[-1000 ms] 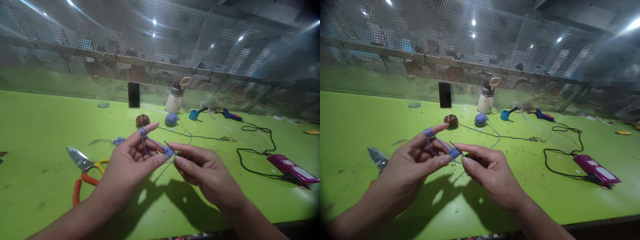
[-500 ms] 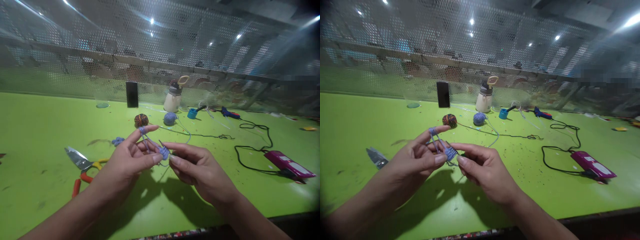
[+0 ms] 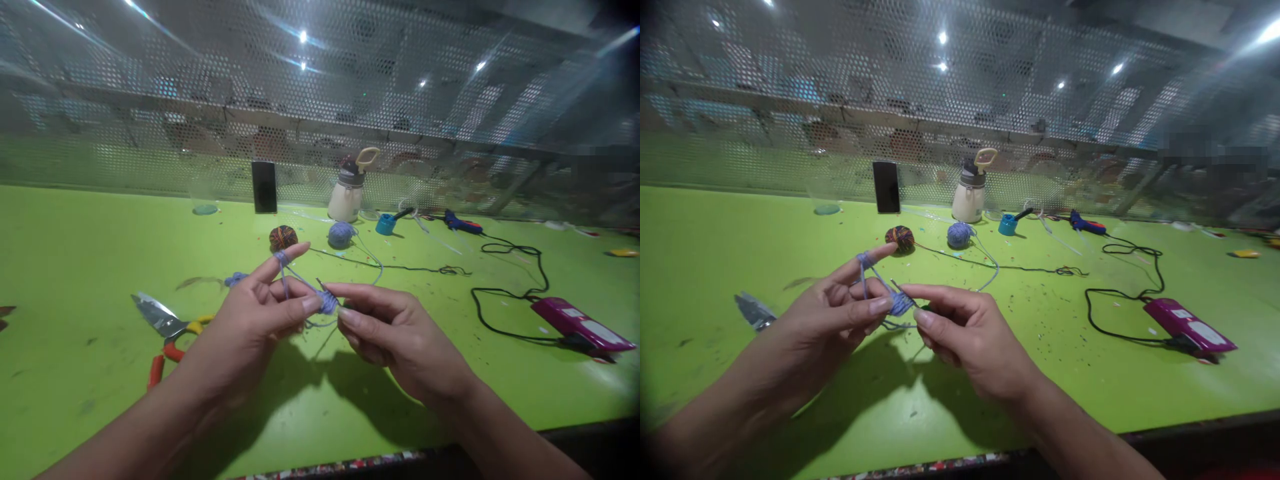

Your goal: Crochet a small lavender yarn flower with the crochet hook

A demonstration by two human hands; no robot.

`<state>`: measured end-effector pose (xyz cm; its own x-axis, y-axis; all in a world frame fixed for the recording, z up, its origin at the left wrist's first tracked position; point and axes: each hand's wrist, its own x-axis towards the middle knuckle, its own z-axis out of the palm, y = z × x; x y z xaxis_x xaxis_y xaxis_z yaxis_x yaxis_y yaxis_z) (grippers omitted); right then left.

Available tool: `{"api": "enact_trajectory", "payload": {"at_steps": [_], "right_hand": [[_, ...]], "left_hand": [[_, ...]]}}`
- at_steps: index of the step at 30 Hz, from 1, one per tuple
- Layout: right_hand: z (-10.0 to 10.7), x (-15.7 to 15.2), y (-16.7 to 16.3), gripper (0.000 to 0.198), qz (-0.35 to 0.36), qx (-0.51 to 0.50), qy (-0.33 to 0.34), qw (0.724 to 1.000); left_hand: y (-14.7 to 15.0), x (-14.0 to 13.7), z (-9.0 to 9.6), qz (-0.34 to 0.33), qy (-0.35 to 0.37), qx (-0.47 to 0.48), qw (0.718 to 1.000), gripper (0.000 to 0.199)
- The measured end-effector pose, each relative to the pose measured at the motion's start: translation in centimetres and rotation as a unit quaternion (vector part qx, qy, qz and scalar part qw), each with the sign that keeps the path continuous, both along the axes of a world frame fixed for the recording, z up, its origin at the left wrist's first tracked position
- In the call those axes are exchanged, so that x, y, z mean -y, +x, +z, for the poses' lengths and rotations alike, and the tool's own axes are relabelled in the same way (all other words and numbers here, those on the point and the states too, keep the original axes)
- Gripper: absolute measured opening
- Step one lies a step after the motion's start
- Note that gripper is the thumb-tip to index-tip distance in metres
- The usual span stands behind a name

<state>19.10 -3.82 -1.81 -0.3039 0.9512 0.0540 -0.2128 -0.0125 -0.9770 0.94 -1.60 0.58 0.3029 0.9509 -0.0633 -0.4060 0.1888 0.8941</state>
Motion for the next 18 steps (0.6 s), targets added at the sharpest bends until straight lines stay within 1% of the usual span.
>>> {"api": "enact_trajectory", "payload": {"at_steps": [3,6,8,14,18], "right_hand": [[0.21,0.08,-0.34,0.028,0.005,-0.042,-0.027,0.999],[0.37,0.11,-0.56,0.029,0.003,-0.063,-0.033,0.997],[0.38,0.11,-0.57,0.03,0.0,-0.07,-0.032,0.997],[0.31,0.12,-0.44,0.027,-0.011,-0.074,-0.031,0.997],[0.34,0.14,-0.44,0.026,-0.004,-0.081,-0.021,0.996]], "left_hand": [[0.03,0.02,0.05,-0.005,-0.003,0.03,1.0,0.071],[0.18,0.13,0.06,0.02,0.011,0.04,0.999,0.061],[0.27,0.16,-0.03,0.036,0.025,0.034,0.998,0.058],[0.24,0.15,-0.18,0.033,0.051,0.025,0.998,0.055],[0.16,0.59,0.22,0.023,0.047,0.015,0.999,0.063]]}}
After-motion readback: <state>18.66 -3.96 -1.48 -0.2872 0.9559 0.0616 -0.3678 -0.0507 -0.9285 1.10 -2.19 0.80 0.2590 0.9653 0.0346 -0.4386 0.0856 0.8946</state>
